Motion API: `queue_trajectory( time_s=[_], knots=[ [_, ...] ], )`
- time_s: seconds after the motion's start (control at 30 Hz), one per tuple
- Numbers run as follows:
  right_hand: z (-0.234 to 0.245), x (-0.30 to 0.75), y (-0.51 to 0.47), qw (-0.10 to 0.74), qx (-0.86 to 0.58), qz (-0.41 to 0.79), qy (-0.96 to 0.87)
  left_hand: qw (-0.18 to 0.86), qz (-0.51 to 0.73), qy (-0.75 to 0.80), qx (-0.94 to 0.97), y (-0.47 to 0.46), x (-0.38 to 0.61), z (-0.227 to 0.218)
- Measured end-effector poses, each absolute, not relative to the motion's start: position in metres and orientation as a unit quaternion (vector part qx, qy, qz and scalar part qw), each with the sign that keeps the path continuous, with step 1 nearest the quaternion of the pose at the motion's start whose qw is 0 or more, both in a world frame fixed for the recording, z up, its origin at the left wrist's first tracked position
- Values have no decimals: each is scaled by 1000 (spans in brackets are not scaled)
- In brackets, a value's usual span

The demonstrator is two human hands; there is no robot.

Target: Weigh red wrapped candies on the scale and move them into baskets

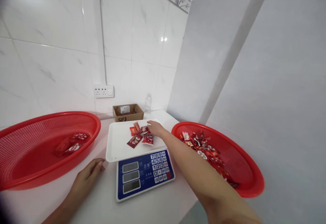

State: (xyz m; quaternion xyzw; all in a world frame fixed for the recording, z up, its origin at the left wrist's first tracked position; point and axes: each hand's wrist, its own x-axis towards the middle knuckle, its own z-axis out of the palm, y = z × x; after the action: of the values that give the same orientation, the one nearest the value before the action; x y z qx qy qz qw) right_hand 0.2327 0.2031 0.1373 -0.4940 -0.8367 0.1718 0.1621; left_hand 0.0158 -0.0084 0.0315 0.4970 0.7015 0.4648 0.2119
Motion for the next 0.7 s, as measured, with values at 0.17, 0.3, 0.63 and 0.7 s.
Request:
queue_trajectory(
  time_s=[0.17, 0.3, 0.63, 0.7],
  knots=[
    [136, 236, 200, 202, -485, 212, -824, 207, 464, 700, 502, -8, 16, 32],
    [136, 241, 193, 258, -485, 225, -805, 209, 455, 704, 503, -8, 15, 30],
    [102, 291, 66, 542, -416, 250, -686, 188, 470, 701, 503, -10, 19, 36],
    [83, 301, 36, 534, -405, 244, -701, 180, 469, 703, 503, -10, 20, 37]
  ],
)
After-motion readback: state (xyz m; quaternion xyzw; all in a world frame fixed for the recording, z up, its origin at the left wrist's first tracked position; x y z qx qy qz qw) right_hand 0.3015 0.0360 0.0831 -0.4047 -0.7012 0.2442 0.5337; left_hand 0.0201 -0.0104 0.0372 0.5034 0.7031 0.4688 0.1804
